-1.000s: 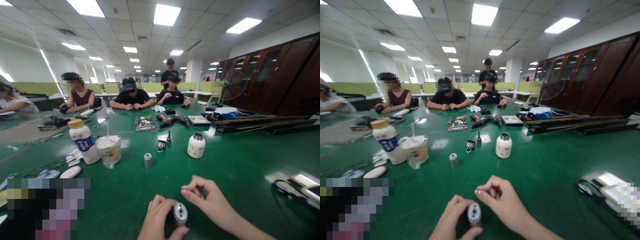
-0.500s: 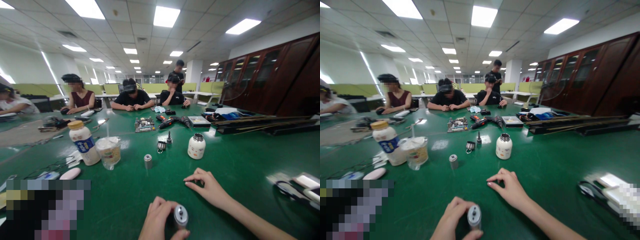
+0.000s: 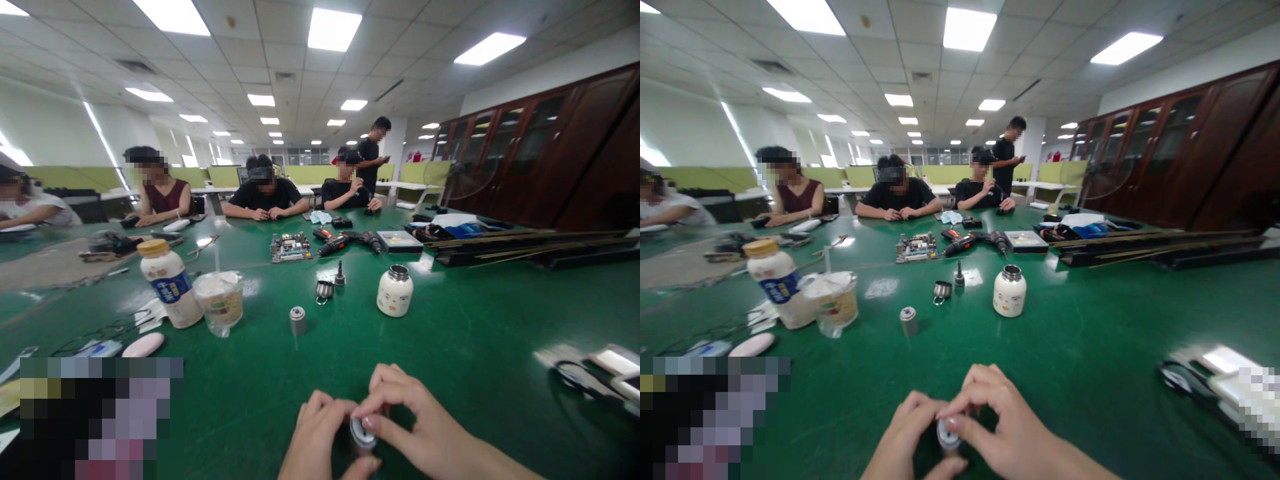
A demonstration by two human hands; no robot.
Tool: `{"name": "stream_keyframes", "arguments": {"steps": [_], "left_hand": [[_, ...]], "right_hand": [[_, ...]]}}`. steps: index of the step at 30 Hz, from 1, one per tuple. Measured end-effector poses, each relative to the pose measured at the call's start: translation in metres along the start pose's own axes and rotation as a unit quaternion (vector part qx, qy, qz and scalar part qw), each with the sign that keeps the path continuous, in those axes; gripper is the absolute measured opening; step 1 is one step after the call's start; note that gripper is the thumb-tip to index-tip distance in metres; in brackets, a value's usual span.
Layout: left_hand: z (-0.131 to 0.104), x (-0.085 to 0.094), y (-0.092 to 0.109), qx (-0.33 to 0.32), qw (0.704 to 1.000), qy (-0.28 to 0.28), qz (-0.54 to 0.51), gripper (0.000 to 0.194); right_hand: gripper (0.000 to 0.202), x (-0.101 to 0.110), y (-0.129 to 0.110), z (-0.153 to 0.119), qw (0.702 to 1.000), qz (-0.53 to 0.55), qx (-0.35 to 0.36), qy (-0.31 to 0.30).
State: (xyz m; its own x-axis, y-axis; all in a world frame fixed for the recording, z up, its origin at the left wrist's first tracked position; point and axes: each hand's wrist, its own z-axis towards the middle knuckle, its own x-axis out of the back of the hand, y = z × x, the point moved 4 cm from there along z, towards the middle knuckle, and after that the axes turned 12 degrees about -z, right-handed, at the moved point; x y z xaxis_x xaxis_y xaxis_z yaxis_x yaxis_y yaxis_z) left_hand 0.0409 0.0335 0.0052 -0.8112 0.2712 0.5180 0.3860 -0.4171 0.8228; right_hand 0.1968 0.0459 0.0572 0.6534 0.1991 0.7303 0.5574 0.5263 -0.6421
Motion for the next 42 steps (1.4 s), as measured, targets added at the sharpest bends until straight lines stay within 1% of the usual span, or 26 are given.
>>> {"name": "stream_keyframes", "arguments": {"steps": [4,6,9,11,12,14,15,19,21,23,25,29,31,34,36,38,40,42], "left_hand": [[0.001,0.001,0.001,-0.005,1.0,0.004,0.004,0.035],[0.001,0.001,0.001,-0.008,1.0,0.004,0.006,0.034],[0.001,0.002,0.002,-0.006,1.0,0.004,0.003,0.035],[0.0,0.002,0.001,0.003,1.0,0.008,0.0,0.035],[0.0,0.002,0.001,0.006,1.0,0.01,0.0,0.035],[0.0,0.003,0.0,0.008,1.0,0.015,0.003,0.035],[0.0,0.002,0.0,0.006,1.0,0.016,0.004,0.036],[0.001,0.001,0.002,-0.005,1.0,0.009,0.005,0.035],[0.001,0.001,0.003,-0.001,1.0,0.005,0.007,0.034],[0.002,0.001,0.004,0.006,1.0,0.006,0.01,0.034],[0.002,0.001,0.004,0.011,1.0,0.008,0.011,0.035],[0.002,0.0,0.001,0.007,1.0,0.008,0.012,0.037],[0.002,0.0,0.0,0.007,1.0,0.006,0.011,0.036],[0.001,0.001,0.001,0.015,1.0,0.006,0.008,0.034],[0.001,0.002,0.002,0.021,1.0,0.006,0.008,0.034],[0.001,0.002,0.002,0.022,1.0,0.006,0.008,0.035],[0.002,0.001,0.0,0.021,1.0,0.015,0.012,0.038],[0.002,0.0,-0.002,0.022,0.999,0.031,0.03,0.04]], "right_hand": [[0.02,-0.002,0.0,0.0,1.0,-0.019,0.003,0.007],[0.023,-0.003,0.0,0.0,1.0,-0.03,-0.001,0.006],[0.043,-0.003,0.003,0.0,0.999,-0.023,-0.01,0.028],[0.056,0.0,0.008,0.001,0.997,0.001,-0.03,0.066],[0.059,0.001,0.011,0.0,0.996,0.015,-0.042,0.082],[0.057,0.003,0.013,0.0,0.993,0.033,-0.056,0.096],[0.054,0.003,0.014,0.0,0.994,0.034,-0.055,0.092],[0.041,-0.003,0.008,-0.002,1.0,0.003,-0.005,0.03],[0.034,-0.005,0.005,-0.002,0.999,-0.017,0.021,0.018],[0.029,-0.006,0.003,-0.002,0.999,-0.031,0.025,0.031],[0.025,-0.007,0.002,-0.003,0.998,-0.04,0.011,0.042],[0.027,-0.004,0.001,-0.002,0.997,-0.061,-0.013,0.049],[0.031,0.002,0.008,0.001,0.995,-0.062,-0.033,0.076],[0.034,0.016,0.03,0.008,0.983,-0.083,-0.088,0.136],[0.03,0.018,0.048,0.014,0.979,-0.126,-0.112,0.117],[0.026,0.016,0.063,0.018,0.974,-0.169,-0.119,0.09],[0.023,0.013,0.073,0.018,0.97,-0.197,-0.122,0.07],[0.025,0.01,0.079,0.017,0.968,-0.207,-0.128,0.059]]}}
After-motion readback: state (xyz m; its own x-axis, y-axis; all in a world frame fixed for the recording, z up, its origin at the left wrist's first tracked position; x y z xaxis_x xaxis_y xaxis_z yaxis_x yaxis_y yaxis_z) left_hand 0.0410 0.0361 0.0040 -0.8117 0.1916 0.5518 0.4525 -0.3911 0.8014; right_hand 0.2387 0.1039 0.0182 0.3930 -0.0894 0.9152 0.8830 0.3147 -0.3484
